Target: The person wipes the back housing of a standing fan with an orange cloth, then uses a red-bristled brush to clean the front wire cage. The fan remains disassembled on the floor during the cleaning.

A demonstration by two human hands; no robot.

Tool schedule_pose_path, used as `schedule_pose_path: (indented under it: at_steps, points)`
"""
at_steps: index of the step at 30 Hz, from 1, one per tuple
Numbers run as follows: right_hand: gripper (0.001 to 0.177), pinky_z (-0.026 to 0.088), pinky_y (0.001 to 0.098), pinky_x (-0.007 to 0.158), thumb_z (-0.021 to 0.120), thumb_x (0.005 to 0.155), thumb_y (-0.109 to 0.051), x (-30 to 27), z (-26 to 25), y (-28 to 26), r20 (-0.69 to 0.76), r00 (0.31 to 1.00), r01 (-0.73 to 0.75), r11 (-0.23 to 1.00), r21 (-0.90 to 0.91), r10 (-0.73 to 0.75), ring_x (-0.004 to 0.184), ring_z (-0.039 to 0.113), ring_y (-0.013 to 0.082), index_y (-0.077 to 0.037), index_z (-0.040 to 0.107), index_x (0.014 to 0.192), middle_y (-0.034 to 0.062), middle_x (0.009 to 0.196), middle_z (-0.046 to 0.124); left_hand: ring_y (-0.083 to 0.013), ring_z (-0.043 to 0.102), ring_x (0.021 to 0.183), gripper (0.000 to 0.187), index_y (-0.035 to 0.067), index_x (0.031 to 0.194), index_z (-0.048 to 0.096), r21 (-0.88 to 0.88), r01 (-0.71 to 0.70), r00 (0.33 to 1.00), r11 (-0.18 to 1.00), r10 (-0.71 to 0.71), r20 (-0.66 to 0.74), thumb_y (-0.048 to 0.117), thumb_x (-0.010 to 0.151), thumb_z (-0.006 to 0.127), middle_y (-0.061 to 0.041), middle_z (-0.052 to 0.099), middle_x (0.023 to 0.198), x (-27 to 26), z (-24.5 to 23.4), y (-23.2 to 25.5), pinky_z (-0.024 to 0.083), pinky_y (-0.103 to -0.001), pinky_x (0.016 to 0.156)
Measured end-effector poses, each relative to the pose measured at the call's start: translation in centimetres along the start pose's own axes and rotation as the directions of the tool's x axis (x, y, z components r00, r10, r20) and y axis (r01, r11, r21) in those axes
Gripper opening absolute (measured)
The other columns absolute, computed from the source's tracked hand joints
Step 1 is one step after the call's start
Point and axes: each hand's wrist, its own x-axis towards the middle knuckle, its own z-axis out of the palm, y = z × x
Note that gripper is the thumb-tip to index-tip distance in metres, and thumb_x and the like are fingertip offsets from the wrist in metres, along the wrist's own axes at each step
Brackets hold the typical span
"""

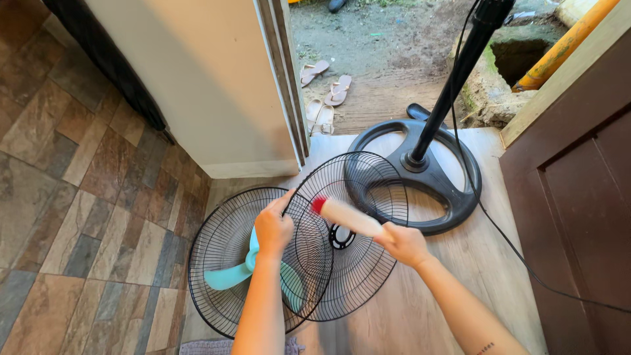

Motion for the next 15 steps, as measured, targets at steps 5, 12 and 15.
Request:
schedule_pose_path:
  at_steps: [5,12,15]
  points:
    - [0.031,0.051,0.0478,0.058,0.076,0.079,-0.047,1.0,-1.8,-1.6,-0.007,0.995,0.1,0.993,-0.054,-0.101,0.067,0.069,0.0335,-0.019,0.067,0.091,0.0087,0.07,0.069,-0.0323,0.071,0.096,0.067,0.022,0.127,0.072,-0.076,-0.04,0.997,0.996,0.045,0.063,-0.006,0.069,0.052,-0.01,0.075,0.111,0.3,-0.3,0.9,0.056,-0.039,0.083]
    - [0.037,0.051,0.0452,0.056,0.081,0.07,-0.052,2.5,-4.6,-2.1,-0.022,0.999,0.048,0.998,0.051,-0.047,0.063,0.068,0.0328,-0.019,0.073,0.085,0.009,0.068,0.069,-0.0341,0.069,0.095,0.068,0.02,0.128,0.071,-0.084,-0.134,0.991,0.987,0.135,0.003,-0.008,0.068,0.054,-0.013,0.073,0.113,0.7,1.0,3.2,0.056,-0.039,0.081]
    - [0.045,0.05,0.0453,0.056,0.084,0.066,-0.058,3.1,-5.5,-3.3,0.089,0.979,0.187,0.982,-0.025,-0.184,0.063,0.068,0.0322,-0.016,0.071,0.079,0.0079,0.065,0.068,-0.0335,0.07,0.095,0.067,0.02,0.126,0.072,-0.109,-0.166,0.986,0.98,0.167,0.007,-0.01,0.069,0.053,-0.011,0.073,0.112,0.9,1.3,3.7,0.056,-0.039,0.08]
